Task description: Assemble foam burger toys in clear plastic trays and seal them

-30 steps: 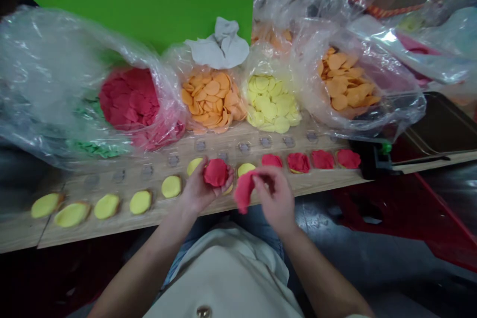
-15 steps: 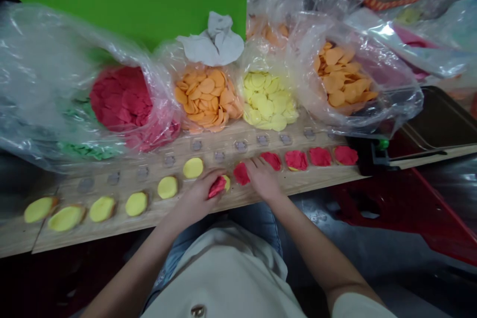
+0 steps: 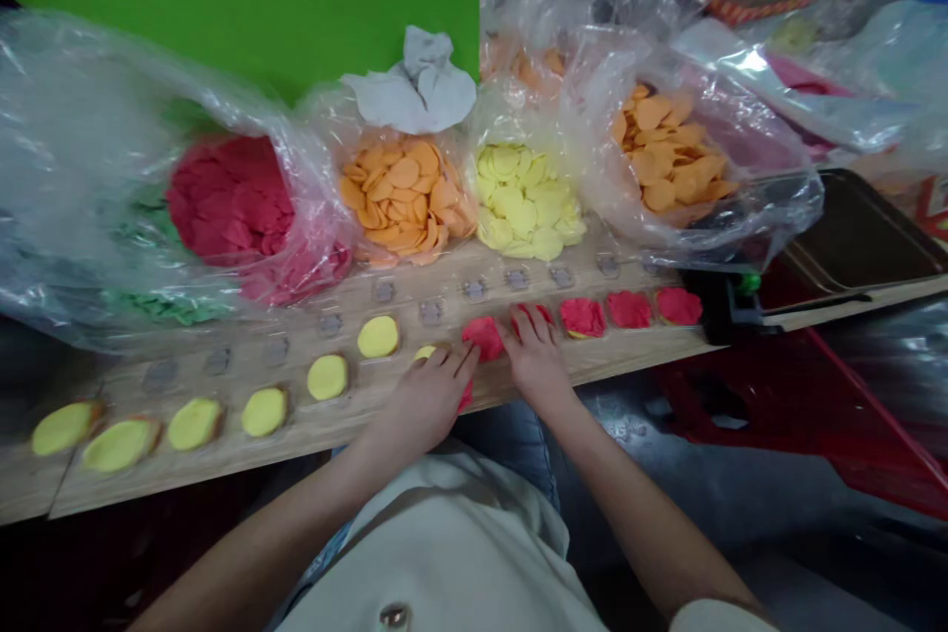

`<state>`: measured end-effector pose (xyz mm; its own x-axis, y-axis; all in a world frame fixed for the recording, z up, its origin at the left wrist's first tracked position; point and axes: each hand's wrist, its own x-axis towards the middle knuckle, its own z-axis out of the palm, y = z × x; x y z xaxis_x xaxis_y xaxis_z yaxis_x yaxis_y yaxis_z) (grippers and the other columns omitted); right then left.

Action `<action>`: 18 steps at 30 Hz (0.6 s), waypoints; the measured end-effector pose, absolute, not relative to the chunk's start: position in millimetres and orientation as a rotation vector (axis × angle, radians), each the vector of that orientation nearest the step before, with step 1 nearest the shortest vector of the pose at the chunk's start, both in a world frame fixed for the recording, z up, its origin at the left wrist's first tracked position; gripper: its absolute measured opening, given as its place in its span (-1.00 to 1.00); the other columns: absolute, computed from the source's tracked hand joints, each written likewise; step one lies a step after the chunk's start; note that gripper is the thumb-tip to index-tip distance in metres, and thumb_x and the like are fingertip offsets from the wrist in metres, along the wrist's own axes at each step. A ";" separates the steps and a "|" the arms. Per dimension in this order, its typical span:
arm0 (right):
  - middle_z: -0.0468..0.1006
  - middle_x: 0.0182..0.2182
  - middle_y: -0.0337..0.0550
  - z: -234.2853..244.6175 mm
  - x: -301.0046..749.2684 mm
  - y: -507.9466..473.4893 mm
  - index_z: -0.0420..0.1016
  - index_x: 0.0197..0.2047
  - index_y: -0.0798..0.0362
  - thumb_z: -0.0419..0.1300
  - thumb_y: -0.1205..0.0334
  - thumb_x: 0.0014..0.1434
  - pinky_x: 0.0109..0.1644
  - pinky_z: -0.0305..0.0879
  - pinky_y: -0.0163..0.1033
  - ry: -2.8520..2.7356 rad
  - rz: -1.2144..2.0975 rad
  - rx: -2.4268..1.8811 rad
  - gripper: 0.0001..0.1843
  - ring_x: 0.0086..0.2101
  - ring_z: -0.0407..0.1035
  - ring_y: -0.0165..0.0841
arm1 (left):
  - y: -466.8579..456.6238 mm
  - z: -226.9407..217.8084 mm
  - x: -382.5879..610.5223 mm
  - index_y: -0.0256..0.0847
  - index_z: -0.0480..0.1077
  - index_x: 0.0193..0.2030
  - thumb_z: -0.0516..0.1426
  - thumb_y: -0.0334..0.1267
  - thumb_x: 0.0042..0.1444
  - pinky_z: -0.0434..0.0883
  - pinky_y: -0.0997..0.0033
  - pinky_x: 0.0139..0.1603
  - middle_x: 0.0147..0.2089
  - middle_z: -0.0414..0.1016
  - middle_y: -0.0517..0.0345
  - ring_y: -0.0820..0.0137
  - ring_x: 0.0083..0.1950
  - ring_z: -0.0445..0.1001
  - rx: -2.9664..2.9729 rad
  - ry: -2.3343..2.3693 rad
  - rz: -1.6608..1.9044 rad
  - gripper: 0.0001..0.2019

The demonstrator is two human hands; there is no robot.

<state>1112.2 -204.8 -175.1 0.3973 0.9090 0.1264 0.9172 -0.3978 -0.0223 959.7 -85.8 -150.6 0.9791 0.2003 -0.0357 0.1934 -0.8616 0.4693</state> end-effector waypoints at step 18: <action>0.28 0.06 -0.01 -155.3 1092.4 -209.3 0.21 0.14 0.03 -0.03 0.40 0.14 0.16 0.08 0.02 -1.421 -0.042 -2.232 -0.52 0.11 0.08 -0.19 | -75.6 -129.2 947.3 -0.20 0.26 0.04 0.11 -0.27 0.03 0.07 0.14 0.19 0.10 0.27 -0.03 0.20 0.14 0.19 1.562 0.456 0.158 -0.61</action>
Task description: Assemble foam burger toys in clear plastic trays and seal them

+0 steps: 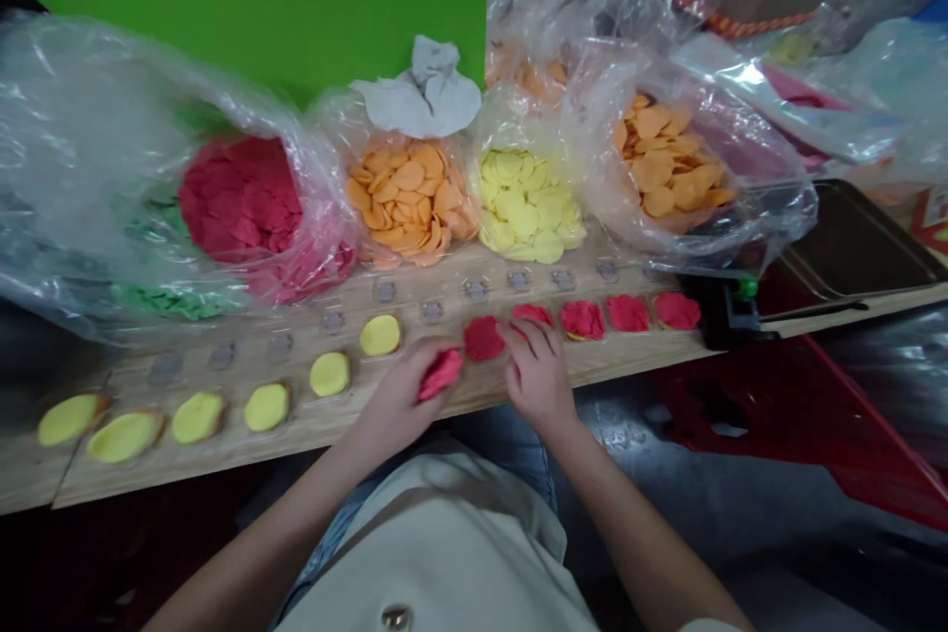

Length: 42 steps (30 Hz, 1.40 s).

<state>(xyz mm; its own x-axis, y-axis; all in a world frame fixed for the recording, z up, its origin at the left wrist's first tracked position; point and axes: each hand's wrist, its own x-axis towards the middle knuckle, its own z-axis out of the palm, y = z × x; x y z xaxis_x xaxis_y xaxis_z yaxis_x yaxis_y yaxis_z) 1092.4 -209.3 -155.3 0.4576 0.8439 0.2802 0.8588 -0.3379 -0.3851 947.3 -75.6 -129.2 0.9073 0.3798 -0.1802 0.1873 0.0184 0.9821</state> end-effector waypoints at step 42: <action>0.31 0.08 -0.04 -135.0 1044.5 -159.4 0.24 0.10 0.03 0.01 0.36 0.14 0.15 0.16 0.02 -2.004 -0.094 -1.709 -0.57 0.14 0.07 -0.21 | -59.3 -120.5 915.9 -0.30 0.41 -0.18 -0.04 0.06 0.13 0.32 0.33 -0.05 -0.28 0.48 0.06 0.37 -0.20 0.44 0.244 0.456 0.038 -0.56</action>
